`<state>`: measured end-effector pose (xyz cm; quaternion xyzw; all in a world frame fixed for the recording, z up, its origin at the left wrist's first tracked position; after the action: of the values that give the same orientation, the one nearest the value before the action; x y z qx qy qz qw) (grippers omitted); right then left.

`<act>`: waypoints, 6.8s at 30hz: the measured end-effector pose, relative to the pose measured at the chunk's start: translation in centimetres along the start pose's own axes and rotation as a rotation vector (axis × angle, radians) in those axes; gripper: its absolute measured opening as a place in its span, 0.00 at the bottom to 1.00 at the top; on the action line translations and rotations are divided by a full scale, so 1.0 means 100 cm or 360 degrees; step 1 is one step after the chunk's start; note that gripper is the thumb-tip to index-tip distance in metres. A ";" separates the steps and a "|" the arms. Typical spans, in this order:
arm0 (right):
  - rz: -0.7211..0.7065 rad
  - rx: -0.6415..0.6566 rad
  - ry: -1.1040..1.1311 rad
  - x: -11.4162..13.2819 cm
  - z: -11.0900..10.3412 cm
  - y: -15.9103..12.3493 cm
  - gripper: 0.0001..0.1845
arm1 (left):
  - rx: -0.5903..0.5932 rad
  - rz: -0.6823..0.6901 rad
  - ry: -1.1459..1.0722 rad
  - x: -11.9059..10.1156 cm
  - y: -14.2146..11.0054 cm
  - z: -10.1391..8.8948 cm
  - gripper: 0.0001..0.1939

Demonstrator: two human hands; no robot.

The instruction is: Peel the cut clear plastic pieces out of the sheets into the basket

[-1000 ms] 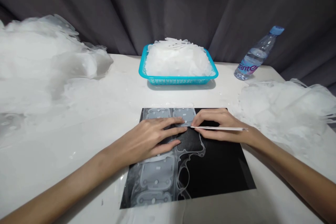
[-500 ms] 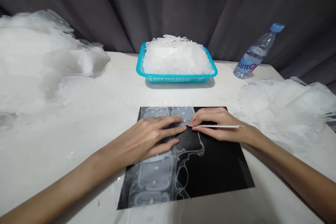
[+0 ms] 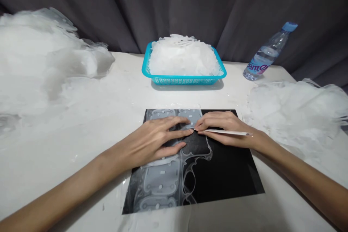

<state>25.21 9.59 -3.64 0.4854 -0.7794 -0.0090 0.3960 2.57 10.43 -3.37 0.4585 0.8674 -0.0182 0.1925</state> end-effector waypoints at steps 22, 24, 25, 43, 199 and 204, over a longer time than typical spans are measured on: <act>0.0127 0.0182 0.0022 0.011 -0.026 0.001 0.10 | 0.0048 0.0009 0.0040 0.002 0.001 0.000 0.21; 0.0125 0.0122 0.0044 0.010 -0.025 0.000 0.09 | 0.0077 0.0007 0.0055 0.002 0.001 0.000 0.21; 0.0114 0.0100 0.0051 0.009 -0.023 0.000 0.08 | 0.0089 0.0005 0.0065 0.002 0.002 0.000 0.21; -0.0041 0.0104 -0.0193 0.006 -0.001 0.002 0.09 | 0.0065 0.0003 0.0058 0.001 0.002 -0.001 0.21; 0.0463 -0.0488 0.0517 0.037 -0.027 0.025 0.05 | 0.0441 -0.0851 -0.1346 -0.009 0.027 -0.046 0.17; 0.0470 -0.0505 0.0436 0.031 -0.028 0.024 0.06 | 0.0455 -0.0811 -0.1535 -0.004 0.028 -0.042 0.13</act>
<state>24.52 9.52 1.10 0.2950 -0.7698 -0.0074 0.5660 3.69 12.55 1.04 0.1958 0.7535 -0.3889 0.4926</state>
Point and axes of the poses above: each hand's wrist, its own y-axis towards the middle knuckle, its own z-axis out of the palm, x = y × z, the point moved 4 cm from there along y, towards the middle knuckle, and after that the axes turned 11 degrees about -z, right-handed, at the moved point
